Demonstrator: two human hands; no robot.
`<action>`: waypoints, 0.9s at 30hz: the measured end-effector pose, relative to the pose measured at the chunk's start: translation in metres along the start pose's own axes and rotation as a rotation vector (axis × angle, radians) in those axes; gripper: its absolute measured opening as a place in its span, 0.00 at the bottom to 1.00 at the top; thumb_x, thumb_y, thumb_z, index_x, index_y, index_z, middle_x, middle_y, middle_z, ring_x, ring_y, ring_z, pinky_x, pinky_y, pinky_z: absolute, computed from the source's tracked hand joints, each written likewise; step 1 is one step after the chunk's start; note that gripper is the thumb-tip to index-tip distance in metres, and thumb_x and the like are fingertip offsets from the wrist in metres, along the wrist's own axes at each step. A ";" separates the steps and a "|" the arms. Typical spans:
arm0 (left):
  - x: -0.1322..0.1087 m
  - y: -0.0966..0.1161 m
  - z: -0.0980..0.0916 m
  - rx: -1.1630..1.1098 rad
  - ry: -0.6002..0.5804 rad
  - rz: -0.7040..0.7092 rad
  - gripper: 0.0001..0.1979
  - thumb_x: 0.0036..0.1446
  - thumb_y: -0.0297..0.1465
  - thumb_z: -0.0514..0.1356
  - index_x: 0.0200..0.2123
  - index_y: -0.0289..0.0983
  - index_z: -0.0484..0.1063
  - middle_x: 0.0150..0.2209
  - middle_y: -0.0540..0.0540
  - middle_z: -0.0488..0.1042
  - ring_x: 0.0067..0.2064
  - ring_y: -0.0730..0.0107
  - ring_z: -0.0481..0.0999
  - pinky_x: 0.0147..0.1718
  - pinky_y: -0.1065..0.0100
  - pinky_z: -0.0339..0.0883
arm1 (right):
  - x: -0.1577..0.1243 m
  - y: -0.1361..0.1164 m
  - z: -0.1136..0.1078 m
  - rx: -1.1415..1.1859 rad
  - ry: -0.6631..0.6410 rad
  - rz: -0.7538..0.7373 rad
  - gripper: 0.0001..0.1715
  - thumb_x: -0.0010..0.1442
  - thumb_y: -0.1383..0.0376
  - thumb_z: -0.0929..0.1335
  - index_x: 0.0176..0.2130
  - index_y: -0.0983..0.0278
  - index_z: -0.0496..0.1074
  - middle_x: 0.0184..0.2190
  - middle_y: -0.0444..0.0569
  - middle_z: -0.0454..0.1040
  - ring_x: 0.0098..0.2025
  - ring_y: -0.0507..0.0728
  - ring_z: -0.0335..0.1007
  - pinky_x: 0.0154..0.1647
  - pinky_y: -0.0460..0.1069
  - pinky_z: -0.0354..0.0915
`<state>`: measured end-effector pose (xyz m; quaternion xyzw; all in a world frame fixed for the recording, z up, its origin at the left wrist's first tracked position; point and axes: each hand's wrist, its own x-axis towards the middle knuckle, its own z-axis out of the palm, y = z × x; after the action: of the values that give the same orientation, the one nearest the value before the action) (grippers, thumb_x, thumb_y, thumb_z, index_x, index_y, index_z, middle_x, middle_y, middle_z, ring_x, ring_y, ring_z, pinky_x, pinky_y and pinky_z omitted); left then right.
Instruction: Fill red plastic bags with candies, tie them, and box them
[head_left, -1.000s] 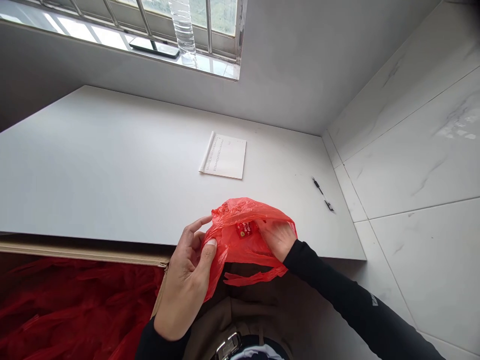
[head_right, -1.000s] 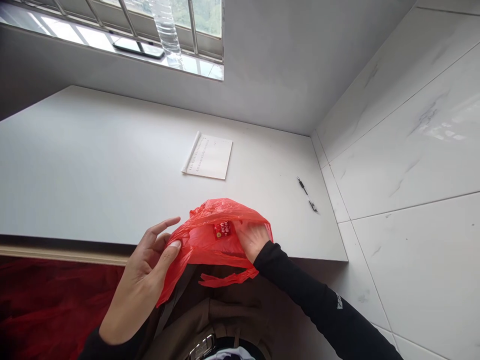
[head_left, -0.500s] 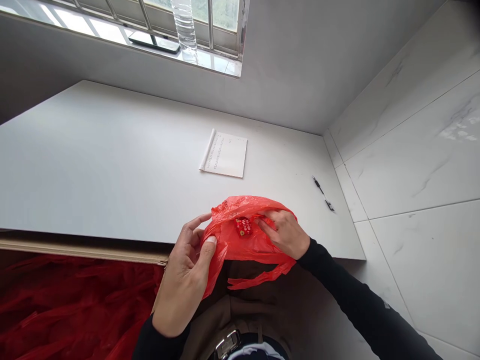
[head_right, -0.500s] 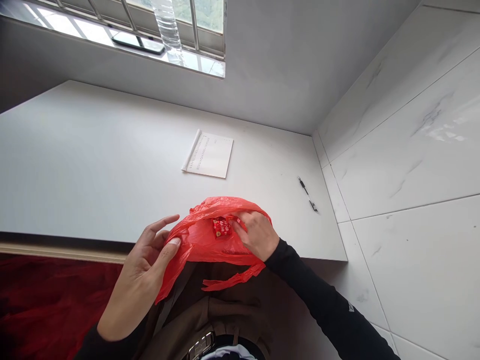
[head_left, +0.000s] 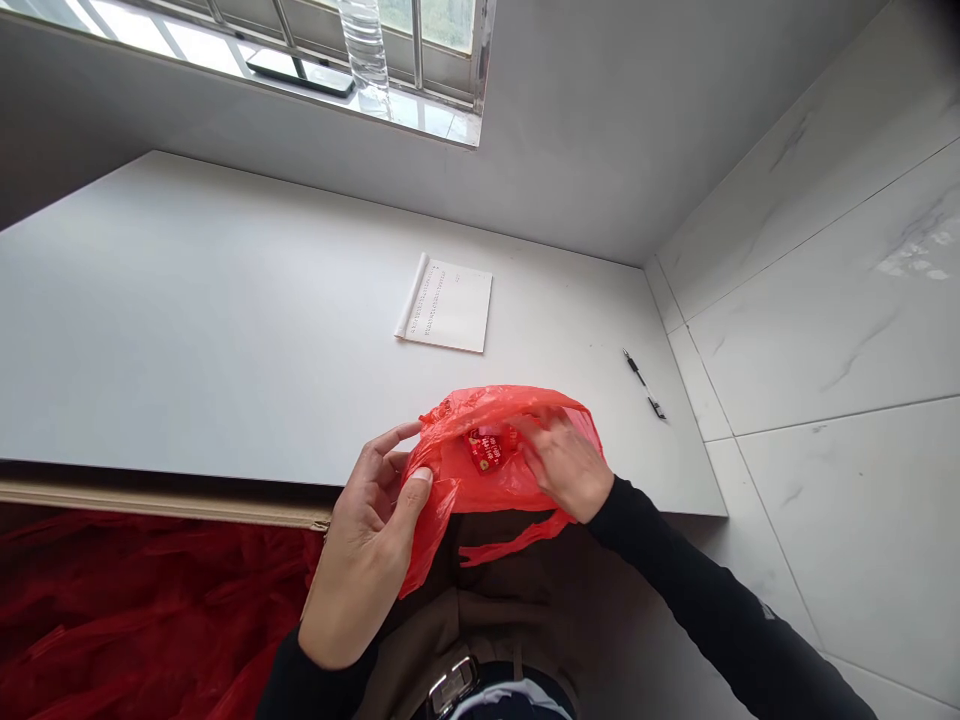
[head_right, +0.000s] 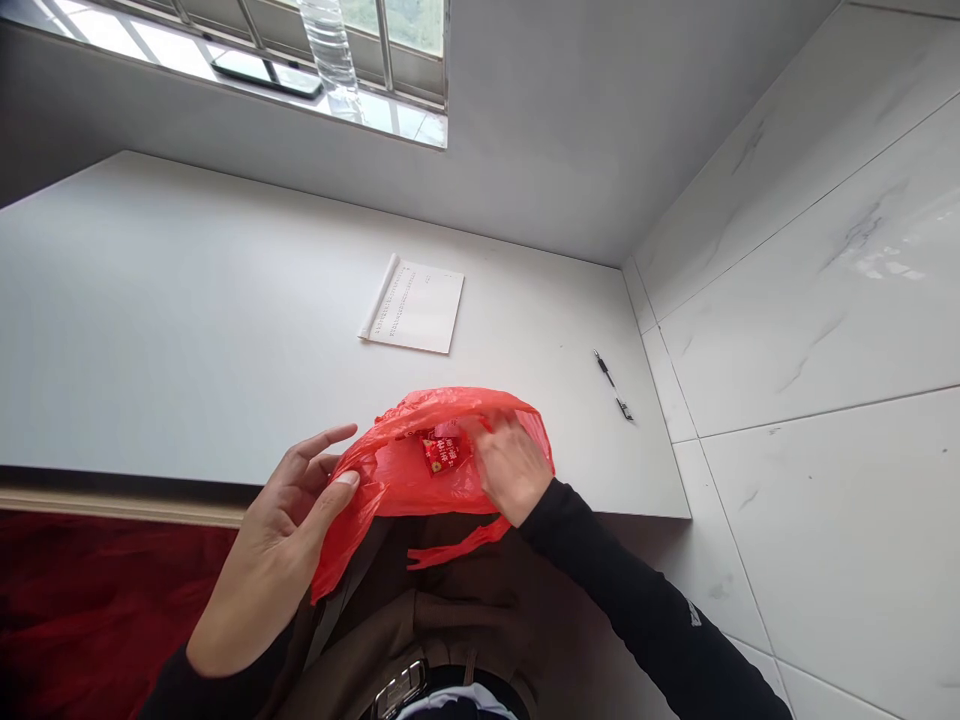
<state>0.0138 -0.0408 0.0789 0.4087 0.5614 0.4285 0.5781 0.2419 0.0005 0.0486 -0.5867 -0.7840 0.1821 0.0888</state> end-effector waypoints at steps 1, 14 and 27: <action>0.001 0.000 0.001 -0.004 -0.004 -0.004 0.23 0.61 0.44 0.63 0.58 0.46 0.67 0.46 0.49 0.76 0.41 0.68 0.77 0.42 0.67 0.72 | 0.000 -0.003 0.004 -0.026 -0.007 -0.048 0.21 0.65 0.74 0.63 0.55 0.62 0.73 0.53 0.56 0.73 0.55 0.63 0.68 0.54 0.53 0.67; 0.005 -0.002 0.000 -0.005 -0.010 0.003 0.24 0.60 0.44 0.63 0.57 0.45 0.68 0.46 0.48 0.77 0.40 0.67 0.77 0.40 0.66 0.72 | 0.005 -0.028 0.022 0.078 -0.011 -0.132 0.18 0.71 0.63 0.63 0.58 0.59 0.69 0.50 0.50 0.76 0.48 0.59 0.74 0.47 0.50 0.68; 0.006 0.002 0.002 -0.026 0.004 -0.018 0.25 0.59 0.44 0.64 0.58 0.44 0.68 0.43 0.48 0.77 0.38 0.67 0.76 0.40 0.66 0.71 | 0.048 -0.014 0.036 0.167 0.059 -0.171 0.17 0.70 0.61 0.65 0.56 0.59 0.72 0.57 0.48 0.75 0.59 0.58 0.69 0.62 0.54 0.62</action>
<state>0.0157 -0.0350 0.0789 0.3950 0.5608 0.4313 0.5861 0.2027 0.0364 0.0169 -0.5134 -0.8104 0.2211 0.1754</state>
